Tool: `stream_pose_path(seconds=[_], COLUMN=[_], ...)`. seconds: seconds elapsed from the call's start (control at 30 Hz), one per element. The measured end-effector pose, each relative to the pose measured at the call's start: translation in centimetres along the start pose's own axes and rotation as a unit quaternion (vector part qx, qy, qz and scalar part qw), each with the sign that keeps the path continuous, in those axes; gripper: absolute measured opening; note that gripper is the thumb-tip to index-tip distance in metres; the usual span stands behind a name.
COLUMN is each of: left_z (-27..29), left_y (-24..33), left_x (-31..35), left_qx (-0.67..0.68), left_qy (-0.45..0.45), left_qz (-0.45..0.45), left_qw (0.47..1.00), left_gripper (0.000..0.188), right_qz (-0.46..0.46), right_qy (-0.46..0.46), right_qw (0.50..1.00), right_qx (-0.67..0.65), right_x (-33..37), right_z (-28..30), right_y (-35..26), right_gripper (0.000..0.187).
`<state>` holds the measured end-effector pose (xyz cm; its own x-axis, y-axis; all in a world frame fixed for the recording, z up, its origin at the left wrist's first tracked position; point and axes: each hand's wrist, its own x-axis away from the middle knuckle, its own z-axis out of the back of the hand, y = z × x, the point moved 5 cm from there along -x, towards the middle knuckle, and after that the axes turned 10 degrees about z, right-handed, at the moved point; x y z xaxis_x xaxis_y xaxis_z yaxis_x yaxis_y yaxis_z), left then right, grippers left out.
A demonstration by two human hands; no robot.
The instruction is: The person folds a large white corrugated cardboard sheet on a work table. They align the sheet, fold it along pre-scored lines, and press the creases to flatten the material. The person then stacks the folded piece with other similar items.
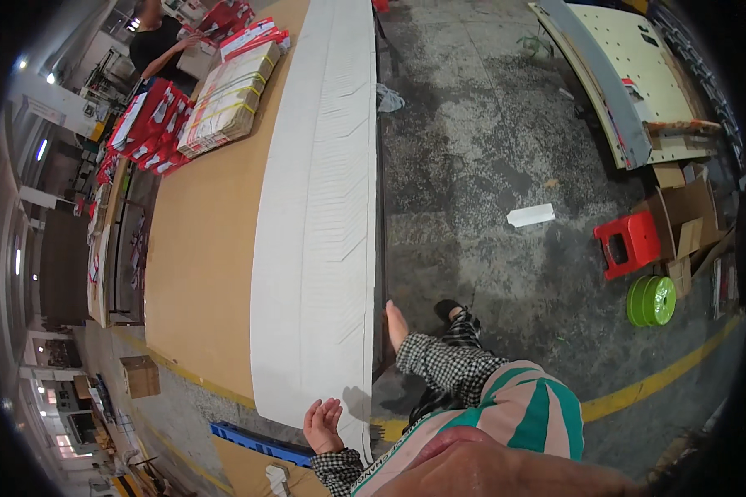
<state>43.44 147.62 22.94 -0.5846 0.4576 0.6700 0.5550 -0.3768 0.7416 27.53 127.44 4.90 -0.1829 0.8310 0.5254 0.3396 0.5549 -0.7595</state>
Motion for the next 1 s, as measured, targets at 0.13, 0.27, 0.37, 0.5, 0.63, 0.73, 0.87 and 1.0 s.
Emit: stream_pose_path(seconds=[0.13,0.27,0.37,0.5,0.63,0.73,0.87,1.0], left_z=[-1.6,-3.9,-6.0,-16.5,-24.9,-25.3,-29.6,-35.0], left_y=[-0.3,-0.5,-0.1,2.1,1.8,-3.0,0.5,5.1], left_x=[0.3,0.2,-2.0,-4.0,-1.0,-5.1,-6.9,-13.4], left_qx=[0.033,0.043,0.051,-0.011,-0.292,-0.417,-0.435,-0.375], left_qy=[0.001,0.019,0.023,-0.065,-0.292,-0.401,-0.261,-0.249], left_qz=[-0.008,-0.013,0.009,-0.025,0.174,0.108,0.171,0.178], left_qw=[0.999,0.999,0.998,0.997,0.894,0.809,0.844,0.875], left_gripper=[0.034,0.035,0.033,0.032,0.031,0.036,0.039,0.038], right_qz=[-0.029,-0.069,-0.070,-0.102,-0.064,-0.048,-0.017,0.054], right_qy=[0.036,0.031,0.043,0.042,0.065,0.090,0.059,0.049], right_qw=[0.998,0.996,0.991,0.978,0.983,0.991,0.991,0.984], right_qx=[0.031,0.052,0.107,0.179,0.158,0.091,0.119,0.163], right_x=[-4.6,-6.5,-7.0,-11.1,-12.2,-15.8,-21.3,-28.5], right_z=[4.8,8.3,10.4,17.8,17.0,15.9,14.2,13.5], right_y=[-2.2,-5.3,-7.1,-8.5,-17.6,-24.3,-30.4,-32.8], right_gripper=[0.082,0.086,0.085,0.078,0.073,0.075,0.078,0.073])
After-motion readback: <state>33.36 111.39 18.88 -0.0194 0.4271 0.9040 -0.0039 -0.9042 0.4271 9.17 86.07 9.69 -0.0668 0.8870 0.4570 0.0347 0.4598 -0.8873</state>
